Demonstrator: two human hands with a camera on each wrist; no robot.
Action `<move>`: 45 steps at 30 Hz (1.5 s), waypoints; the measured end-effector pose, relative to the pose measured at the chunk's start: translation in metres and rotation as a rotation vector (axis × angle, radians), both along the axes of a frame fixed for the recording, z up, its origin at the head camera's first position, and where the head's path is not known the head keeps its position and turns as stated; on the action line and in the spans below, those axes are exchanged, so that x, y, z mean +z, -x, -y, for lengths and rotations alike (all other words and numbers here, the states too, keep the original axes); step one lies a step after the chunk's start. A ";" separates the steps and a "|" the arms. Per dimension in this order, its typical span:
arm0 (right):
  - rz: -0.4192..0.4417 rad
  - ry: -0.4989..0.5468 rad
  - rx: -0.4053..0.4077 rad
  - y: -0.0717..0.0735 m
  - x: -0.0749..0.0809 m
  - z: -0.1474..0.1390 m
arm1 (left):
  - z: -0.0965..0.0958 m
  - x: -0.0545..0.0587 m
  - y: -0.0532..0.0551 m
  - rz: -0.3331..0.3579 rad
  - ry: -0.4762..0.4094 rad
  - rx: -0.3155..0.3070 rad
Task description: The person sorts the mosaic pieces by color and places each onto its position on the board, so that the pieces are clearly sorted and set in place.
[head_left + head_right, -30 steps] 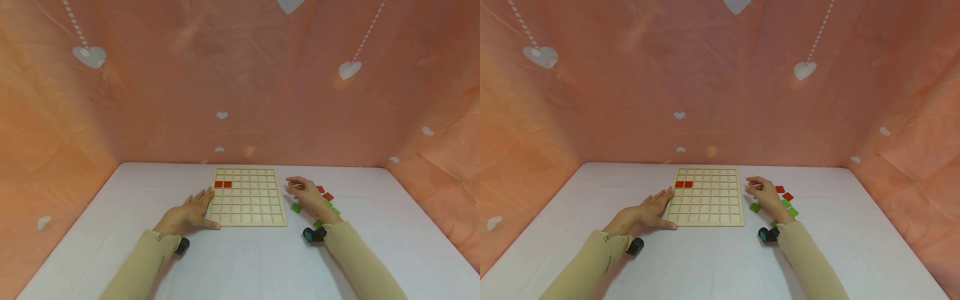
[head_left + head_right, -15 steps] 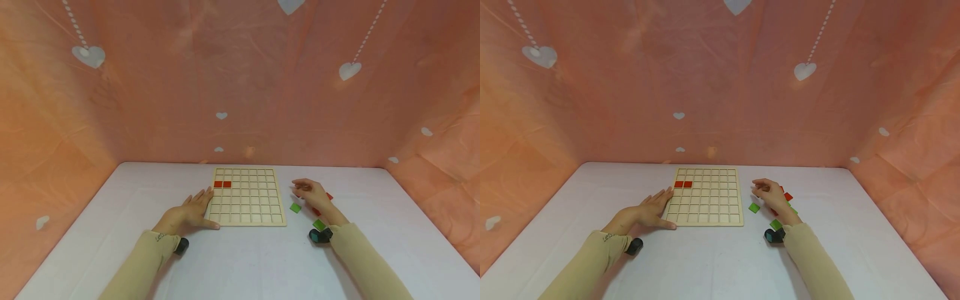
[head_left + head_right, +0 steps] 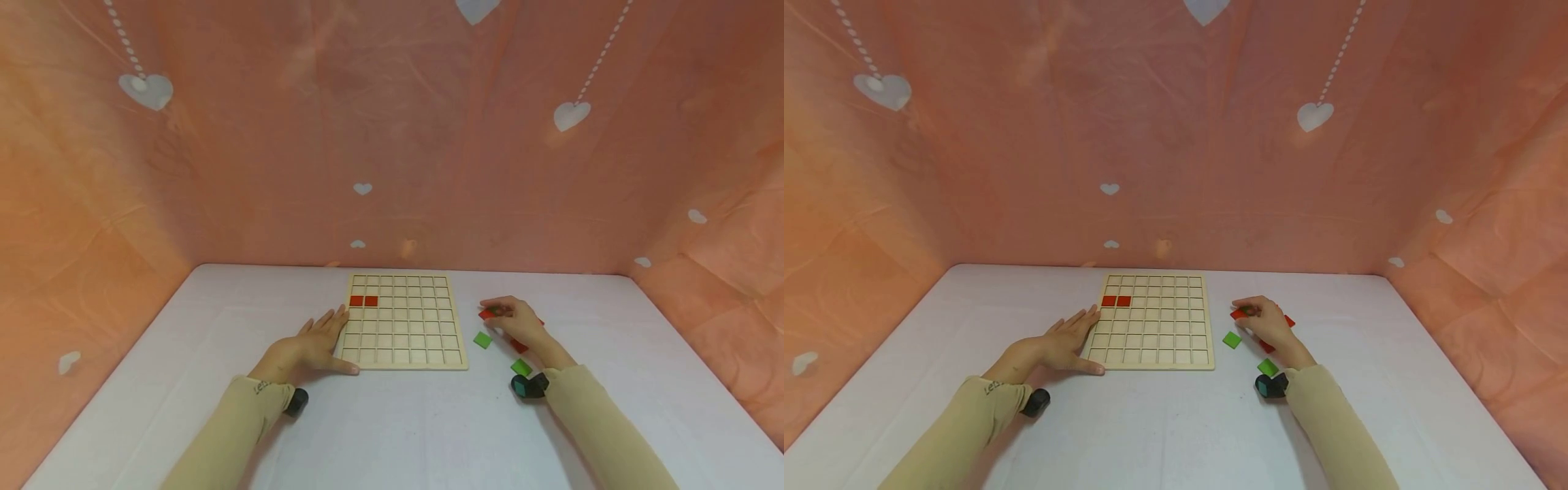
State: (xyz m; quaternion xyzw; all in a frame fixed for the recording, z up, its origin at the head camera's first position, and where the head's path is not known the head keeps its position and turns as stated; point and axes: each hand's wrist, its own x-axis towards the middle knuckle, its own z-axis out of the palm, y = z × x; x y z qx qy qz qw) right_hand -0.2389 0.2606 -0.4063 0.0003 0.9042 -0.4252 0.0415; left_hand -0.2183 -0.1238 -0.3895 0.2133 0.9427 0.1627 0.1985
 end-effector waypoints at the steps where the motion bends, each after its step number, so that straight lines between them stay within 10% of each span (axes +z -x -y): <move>1: 0.004 -0.002 0.011 -0.001 0.000 -0.001 | 0.000 0.000 0.000 0.000 -0.001 -0.001; 11: -0.011 -0.069 0.143 -0.003 0.002 -0.005 | 0.002 -0.004 0.001 -0.001 -0.010 0.002; 45: 0.015 -0.065 0.064 0.008 0.001 -0.001 | -0.001 -0.002 0.002 0.006 -0.007 0.024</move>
